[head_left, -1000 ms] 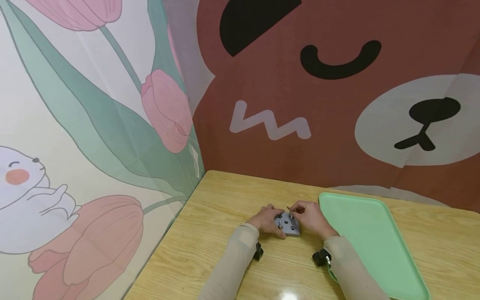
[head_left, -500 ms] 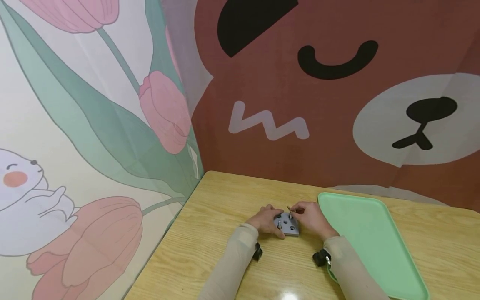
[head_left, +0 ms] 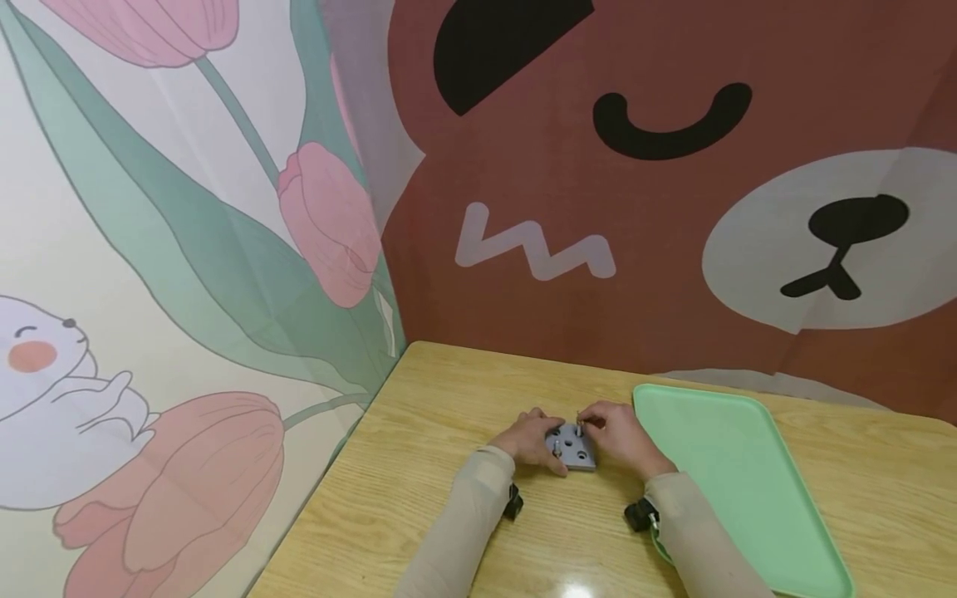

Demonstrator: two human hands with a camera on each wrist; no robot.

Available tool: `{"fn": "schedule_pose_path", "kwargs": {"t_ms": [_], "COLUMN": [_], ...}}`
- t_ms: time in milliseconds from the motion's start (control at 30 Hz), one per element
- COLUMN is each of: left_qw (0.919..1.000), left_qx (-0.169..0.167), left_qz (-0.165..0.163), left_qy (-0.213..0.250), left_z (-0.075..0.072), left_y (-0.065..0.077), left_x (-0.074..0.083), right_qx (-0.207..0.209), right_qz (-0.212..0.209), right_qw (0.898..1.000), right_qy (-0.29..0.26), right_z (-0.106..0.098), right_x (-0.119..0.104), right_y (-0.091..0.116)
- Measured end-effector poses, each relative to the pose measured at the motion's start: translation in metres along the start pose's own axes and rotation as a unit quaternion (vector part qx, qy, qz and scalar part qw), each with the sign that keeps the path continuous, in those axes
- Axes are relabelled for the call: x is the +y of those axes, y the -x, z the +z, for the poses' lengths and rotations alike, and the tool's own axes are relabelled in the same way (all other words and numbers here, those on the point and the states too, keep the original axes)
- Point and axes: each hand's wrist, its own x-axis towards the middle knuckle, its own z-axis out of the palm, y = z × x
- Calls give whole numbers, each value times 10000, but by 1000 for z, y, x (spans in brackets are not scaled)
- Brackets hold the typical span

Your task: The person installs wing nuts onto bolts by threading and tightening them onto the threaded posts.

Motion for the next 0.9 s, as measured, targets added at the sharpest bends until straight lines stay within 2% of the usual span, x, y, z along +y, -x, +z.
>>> {"fn": "schedule_pose_path", "kwargs": {"t_ms": [667, 900], "left_qw": [10000, 10000], "left_qx": [-49, -49], "left_qz": [-31, -1], "left_qy": [-1, -37], "left_z": [-4, -4], "left_y": [4, 4], "left_x": [3, 2], "right_qx": [-81, -27], "right_qz": [293, 241], "right_qw": [9995, 9996], "right_qy": [-91, -131], "right_z": [2, 4], "right_x": [-3, -4], "right_y": [-4, -5]}}
